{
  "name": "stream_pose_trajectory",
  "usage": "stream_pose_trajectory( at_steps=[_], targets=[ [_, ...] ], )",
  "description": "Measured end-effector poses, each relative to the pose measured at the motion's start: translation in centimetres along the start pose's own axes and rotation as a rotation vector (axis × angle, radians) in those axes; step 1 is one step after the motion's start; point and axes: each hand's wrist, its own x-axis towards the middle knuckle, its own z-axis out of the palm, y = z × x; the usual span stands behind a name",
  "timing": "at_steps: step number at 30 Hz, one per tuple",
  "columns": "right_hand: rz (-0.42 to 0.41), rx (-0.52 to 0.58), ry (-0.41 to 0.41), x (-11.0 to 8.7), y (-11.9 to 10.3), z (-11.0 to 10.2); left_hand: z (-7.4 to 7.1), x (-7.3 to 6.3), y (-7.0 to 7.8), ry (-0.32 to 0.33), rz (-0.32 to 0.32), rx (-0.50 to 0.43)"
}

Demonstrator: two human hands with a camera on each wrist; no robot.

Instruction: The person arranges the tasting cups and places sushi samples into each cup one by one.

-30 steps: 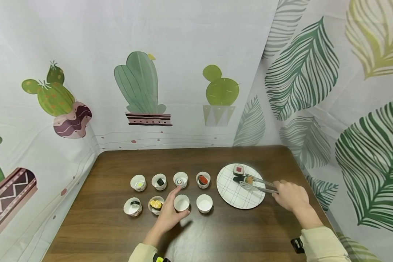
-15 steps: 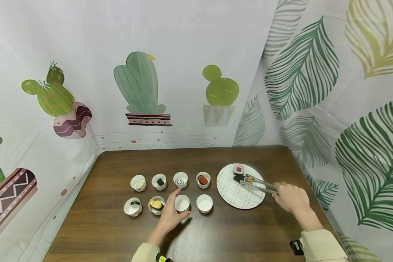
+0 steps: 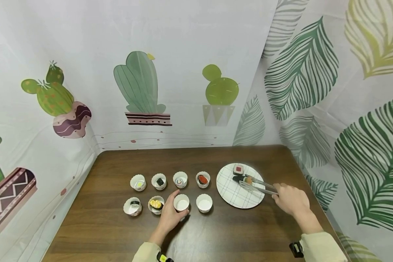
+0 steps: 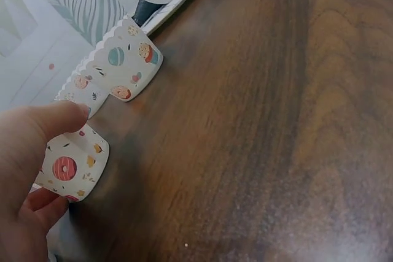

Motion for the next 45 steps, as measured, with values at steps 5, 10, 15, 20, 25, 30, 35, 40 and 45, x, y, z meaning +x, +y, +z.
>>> stream_pose_trajectory(
  at_steps=[5,10,15,20,25,30,35,40,45],
  targets=[
    [0.004,0.009,0.002,-0.2,-0.2,-0.3,0.1,0.0,-0.3,0.027,0.019,0.020],
    [0.003,0.018,0.029,-0.4,-0.5,-0.3,0.1,0.0,-0.4,0.026,0.001,0.022],
    [0.000,0.027,0.053,-0.5,-0.8,-0.4,0.0,0.1,-0.5,-0.002,-0.034,0.009],
    [-0.003,0.028,0.069,-0.6,-1.3,-0.8,0.0,0.1,-0.7,-0.008,-0.033,-0.004],
    [-0.010,0.034,0.083,-0.5,-2.0,-1.3,-0.1,0.0,-0.6,-0.002,-0.031,0.003],
    [-0.027,0.038,0.104,-0.4,-2.8,-1.7,-0.1,0.0,-0.6,-0.014,-0.043,-0.004],
    [-0.060,0.043,0.134,-0.1,-3.6,-1.9,-0.1,0.0,-0.7,-0.022,-0.052,-0.009],
    [-0.106,0.044,0.176,0.3,-4.7,-2.1,0.0,-0.1,-0.7,-0.017,-0.056,-0.008],
    [-0.141,0.041,0.189,0.5,-5.8,-2.5,0.0,-0.1,-0.7,-0.022,-0.066,-0.006]
  ],
)
